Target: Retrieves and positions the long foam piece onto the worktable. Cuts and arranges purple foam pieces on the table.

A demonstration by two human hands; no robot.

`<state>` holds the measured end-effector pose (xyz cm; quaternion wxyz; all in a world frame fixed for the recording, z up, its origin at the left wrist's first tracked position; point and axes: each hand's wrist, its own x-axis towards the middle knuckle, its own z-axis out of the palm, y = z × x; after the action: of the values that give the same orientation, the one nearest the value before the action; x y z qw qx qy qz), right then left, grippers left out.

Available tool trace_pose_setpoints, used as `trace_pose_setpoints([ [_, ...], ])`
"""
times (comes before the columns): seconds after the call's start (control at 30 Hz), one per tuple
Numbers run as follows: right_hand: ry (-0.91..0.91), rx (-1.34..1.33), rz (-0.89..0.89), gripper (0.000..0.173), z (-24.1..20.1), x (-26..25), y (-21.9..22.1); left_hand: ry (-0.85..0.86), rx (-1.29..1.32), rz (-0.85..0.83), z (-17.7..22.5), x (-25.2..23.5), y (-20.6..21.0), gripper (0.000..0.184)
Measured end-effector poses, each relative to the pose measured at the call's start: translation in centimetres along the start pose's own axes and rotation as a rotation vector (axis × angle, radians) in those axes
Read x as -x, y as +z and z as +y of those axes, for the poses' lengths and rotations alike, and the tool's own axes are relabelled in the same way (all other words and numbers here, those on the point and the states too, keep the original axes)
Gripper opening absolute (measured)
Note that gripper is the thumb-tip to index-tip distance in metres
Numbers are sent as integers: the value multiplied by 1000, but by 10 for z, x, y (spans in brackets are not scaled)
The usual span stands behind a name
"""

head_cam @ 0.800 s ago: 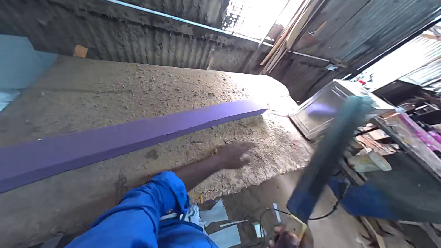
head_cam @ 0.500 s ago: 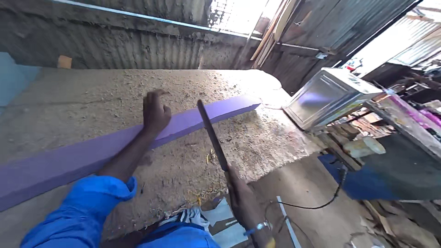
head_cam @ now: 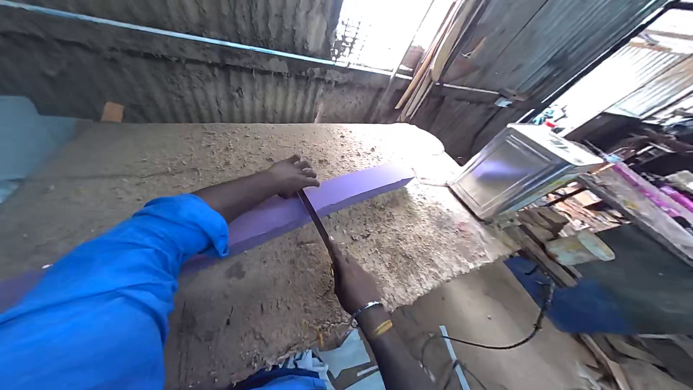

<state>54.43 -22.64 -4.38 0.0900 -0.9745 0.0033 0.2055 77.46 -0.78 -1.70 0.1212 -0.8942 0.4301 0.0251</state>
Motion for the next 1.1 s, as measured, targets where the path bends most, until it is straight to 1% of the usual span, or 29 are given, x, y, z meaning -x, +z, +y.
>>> trace_pose_setpoints([
  [0.1, 8, 12, -6, 62, -3, -1, -4, 68, -54, -90, -1, -16, 6, 89],
  [0.17, 19, 22, -27, 63, -5, -3, -7, 106, -75, -102, -4, -22, 12, 88],
  [0.33, 1, 33, -15, 62, -7, -11, -10, 129, -49, -191, -10, -32, 26, 85],
  [0.5, 4, 64, -63, 64, -28, -45, -24, 120, -58, -241, -12, -36, 34, 97],
  [0.57, 5, 66, -63, 67, -26, -50, -19, 106, -77, -269, -11, -38, 34, 99],
  [0.6, -1, 58, -58, 67, -18, -43, -13, 98, -75, -284, -11, -39, 35, 99],
  [0.63, -1, 49, -54, 67, -7, -28, -6, 86, -77, -296, -11, -40, 36, 96],
  [0.7, 19, 29, -49, 66, 22, 13, 6, 59, -61, -312, -9, -42, 38, 82],
  [0.73, 31, 28, -47, 66, 34, 32, 11, 57, -57, -300, -9, -42, 40, 79],
  [0.77, 36, 37, -53, 65, 40, 41, 11, 56, -54, -273, -9, -42, 43, 82],
  [0.83, 28, 50, -81, 65, 31, 29, 3, 49, -61, -269, -9, -41, 44, 86],
  [0.9, 17, 48, -95, 67, 7, -8, -5, 42, -102, -297, -7, -41, 41, 83],
  [0.93, 6, 37, -64, 69, -3, -28, -5, 24, -117, -310, -11, -41, 39, 77],
  [0.97, -7, 19, -24, 71, -9, -42, -3, 6, -118, -309, -14, -41, 39, 65],
  [1.0, -20, 11, 10, 71, -9, -48, -3, -13, -125, -308, -17, -42, 38, 56],
  [1.03, -27, 20, 21, 71, -4, -44, -2, -26, -119, -307, -18, -43, 37, 53],
  [1.1, -17, 47, -12, 70, 19, -15, 3, -22, -108, -334, -12, -44, 34, 63],
])
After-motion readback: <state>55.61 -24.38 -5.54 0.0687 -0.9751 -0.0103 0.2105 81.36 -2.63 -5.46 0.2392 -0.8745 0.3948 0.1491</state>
